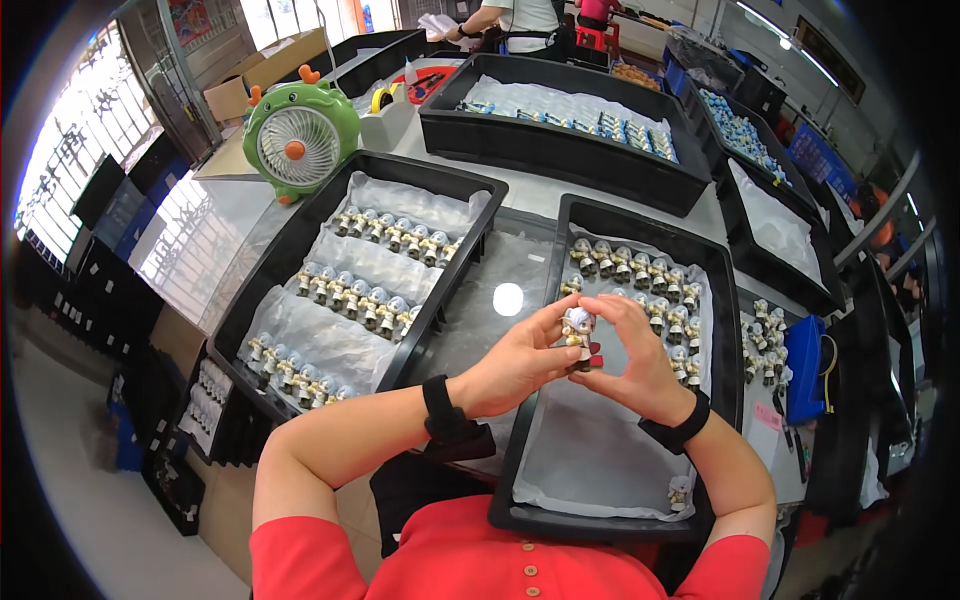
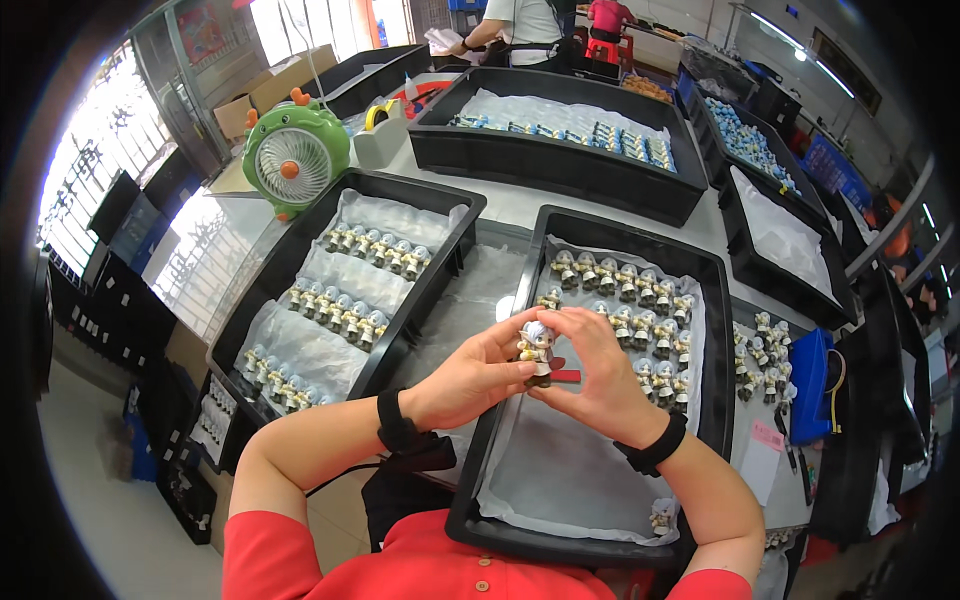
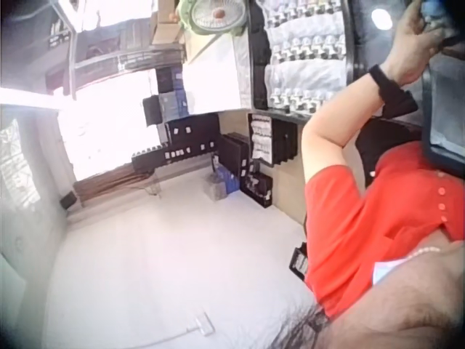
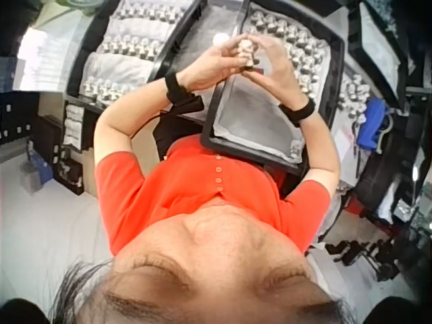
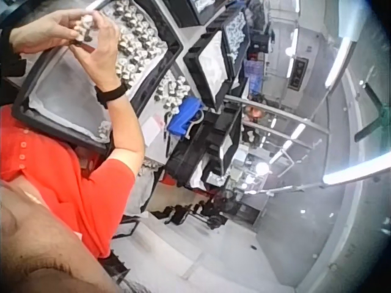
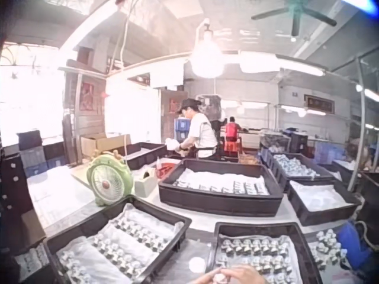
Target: The person picks up small cylindrical components from a tray and uses a red tool to manipulate or adjust them. They then place the components into a black tray lined with white tissue paper, arranging them in rows. The person repeats this process, handling the components one by one.
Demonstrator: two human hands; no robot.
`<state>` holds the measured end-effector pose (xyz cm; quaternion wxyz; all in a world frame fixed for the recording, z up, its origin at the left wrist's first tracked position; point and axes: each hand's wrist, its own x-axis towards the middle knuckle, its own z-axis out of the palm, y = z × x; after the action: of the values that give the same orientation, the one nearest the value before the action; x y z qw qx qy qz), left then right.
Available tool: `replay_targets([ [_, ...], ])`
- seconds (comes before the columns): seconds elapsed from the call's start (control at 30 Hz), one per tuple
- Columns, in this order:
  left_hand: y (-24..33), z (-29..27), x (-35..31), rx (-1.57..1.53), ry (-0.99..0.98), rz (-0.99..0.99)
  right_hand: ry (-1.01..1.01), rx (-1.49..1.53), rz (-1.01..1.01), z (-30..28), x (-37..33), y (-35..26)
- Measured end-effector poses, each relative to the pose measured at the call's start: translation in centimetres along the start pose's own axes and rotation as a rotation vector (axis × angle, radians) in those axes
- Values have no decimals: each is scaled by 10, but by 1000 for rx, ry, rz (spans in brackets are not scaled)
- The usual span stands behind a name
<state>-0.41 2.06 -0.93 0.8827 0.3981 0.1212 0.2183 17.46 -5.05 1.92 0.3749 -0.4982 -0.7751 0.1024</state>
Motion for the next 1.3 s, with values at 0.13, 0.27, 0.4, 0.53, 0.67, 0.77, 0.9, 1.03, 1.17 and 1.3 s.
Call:
replay_targets([
  [0.13,2,2,-1,24,-7,10,-4,16,2,1,-1,3],
  [0.27,0,0,-1,15,5,11,12,27,-12,3,1,1],
  [0.4,1,1,-1,26,18,7,8,21,0,4,0,1],
  [0.53,1,0,-2,32,19,-5,4,27,5,5,0,1],
  [0.67,1,-1,-1,27,21,-16,-13,22,6,4,0,1],
  [0.77,1,-1,0,11,6,-13,3,6,5,4,-1,1],
  [0.9,2,0,1,44,-18,-10,18,8,12,4,-2,3],
  [1.03,1,-2,3,41,-38,0,19,0,6,3,-3,5],
  [1.17,2,-3,2,37,-36,-6,16,2,11,5,-4,9],
  [1.3,1,-5,2,16,-34,-3,20,-24,-6,3,-2,7],
])
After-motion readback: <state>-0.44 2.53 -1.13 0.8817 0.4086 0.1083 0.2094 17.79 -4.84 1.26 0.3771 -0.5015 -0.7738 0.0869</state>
